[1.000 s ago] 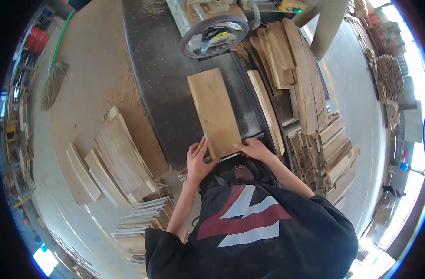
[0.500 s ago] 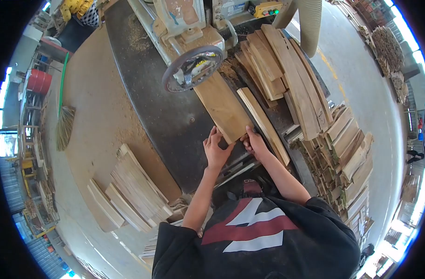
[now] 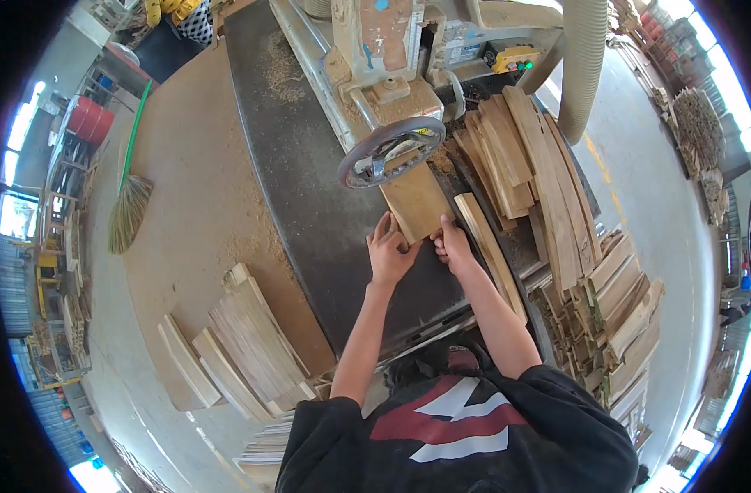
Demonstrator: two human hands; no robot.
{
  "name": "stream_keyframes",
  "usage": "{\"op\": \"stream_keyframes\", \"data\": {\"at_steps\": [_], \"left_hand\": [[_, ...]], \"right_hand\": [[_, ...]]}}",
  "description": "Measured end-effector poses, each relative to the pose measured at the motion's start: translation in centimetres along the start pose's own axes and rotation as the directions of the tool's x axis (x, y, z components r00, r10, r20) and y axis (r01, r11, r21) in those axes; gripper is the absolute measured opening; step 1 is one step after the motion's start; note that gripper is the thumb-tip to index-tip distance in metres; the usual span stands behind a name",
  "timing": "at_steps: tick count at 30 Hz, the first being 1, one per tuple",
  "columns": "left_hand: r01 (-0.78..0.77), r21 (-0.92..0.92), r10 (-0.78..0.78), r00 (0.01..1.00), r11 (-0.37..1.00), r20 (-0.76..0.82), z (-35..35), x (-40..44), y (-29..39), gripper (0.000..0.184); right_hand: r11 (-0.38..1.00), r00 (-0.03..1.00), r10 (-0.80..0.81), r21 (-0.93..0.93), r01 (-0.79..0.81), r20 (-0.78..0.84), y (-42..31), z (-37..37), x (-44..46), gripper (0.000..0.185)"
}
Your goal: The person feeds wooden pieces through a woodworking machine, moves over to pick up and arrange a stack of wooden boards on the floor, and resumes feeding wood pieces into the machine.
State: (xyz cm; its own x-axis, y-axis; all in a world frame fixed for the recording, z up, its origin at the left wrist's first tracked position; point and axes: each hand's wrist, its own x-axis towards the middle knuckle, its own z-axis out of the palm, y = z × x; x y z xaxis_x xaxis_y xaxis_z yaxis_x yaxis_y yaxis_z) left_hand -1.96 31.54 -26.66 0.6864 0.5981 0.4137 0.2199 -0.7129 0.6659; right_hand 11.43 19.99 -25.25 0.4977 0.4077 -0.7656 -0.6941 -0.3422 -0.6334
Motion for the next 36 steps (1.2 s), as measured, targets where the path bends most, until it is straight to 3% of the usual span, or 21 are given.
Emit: {"op": "stream_keyframes", "data": {"at_steps": [5, 7, 10, 12, 17, 20, 23, 28, 31, 33, 34, 36], "left_hand": [[-0.014, 0.031, 0.015, 0.999, 0.999, -0.033, 0.2, 2.2, -0.8, 0.033], [0.014, 0.017, -0.014, 1.0, 1.0, 0.006, 0.5, 2.3, -1.0, 0.032], [0.069, -0.02, -0.071, 0.994, 0.997, -0.084, 1.4, 0.3, -0.6, 0.03], [0.163, -0.18, -0.2, 0.957, 0.97, -0.21, 2.0, 0.5, -0.2, 0.029], [0.17, -0.101, -0.195, 0.922, 0.98, -0.336, 2.0, 0.4, 0.8, 0.034], [0.182, -0.047, -0.187, 0.926, 0.982, -0.328, 2.3, 0.2, 1.0, 0.031], [0.237, -0.048, -0.24, 0.918, 0.97, -0.317, 2.6, 0.2, 1.0, 0.029], [0.319, 0.019, -0.292, 0.89, 0.948, -0.35, 3.7, 1.2, 0.4, 0.022], [0.33, 0.1, -0.254, 0.857, 0.939, -0.448, 4.3, 3.4, 0.0, 0.02], [0.455, 0.097, -0.363, 0.806, 0.885, -0.468, 4.6, 4.3, -0.5, 0.023], [0.446, 0.101, -0.353, 0.81, 0.889, -0.468, 4.9, 4.6, -0.9, 0.023], [0.519, 0.039, -0.429, 0.745, 0.854, -0.511, 5.3, 6.0, -1.3, 0.028]], "right_hand": [[1.0, 0.999, -0.024, 0.003, 0.024, -0.023, -2.0, 2.5, 1.9, 0.054], [0.997, 0.984, -0.073, -0.038, 0.068, -0.162, -1.5, 3.0, 1.8, 0.056], [0.981, 0.966, -0.196, -0.034, 0.193, -0.171, 0.1, 2.9, 2.5, 0.058], [0.983, 0.961, -0.18, -0.009, 0.182, -0.211, 0.0, 3.3, 2.1, 0.058], [0.98, 0.97, -0.173, 0.07, 0.187, -0.17, -0.4, 3.5, 1.1, 0.059], [0.943, 0.944, -0.31, 0.093, 0.321, -0.11, 1.0, 3.1, 0.8, 0.055], [0.941, 0.937, -0.319, 0.074, 0.331, -0.146, 1.0, 3.3, 2.2, 0.052], [0.984, 0.989, -0.126, 0.115, 0.135, -0.081, -1.1, 4.3, 3.4, 0.049], [0.972, 0.985, -0.155, 0.166, 0.166, -0.078, -2.7, 5.7, 4.6, 0.048], [0.974, 0.975, -0.216, 0.061, 0.219, -0.045, -3.7, 6.2, 5.4, 0.049], [0.972, 0.974, -0.221, 0.07, 0.224, -0.044, -4.0, 6.1, 5.7, 0.049], [0.955, 0.947, -0.296, 0.077, 0.288, 0.124, -4.7, 5.9, 6.3, 0.053]]}}
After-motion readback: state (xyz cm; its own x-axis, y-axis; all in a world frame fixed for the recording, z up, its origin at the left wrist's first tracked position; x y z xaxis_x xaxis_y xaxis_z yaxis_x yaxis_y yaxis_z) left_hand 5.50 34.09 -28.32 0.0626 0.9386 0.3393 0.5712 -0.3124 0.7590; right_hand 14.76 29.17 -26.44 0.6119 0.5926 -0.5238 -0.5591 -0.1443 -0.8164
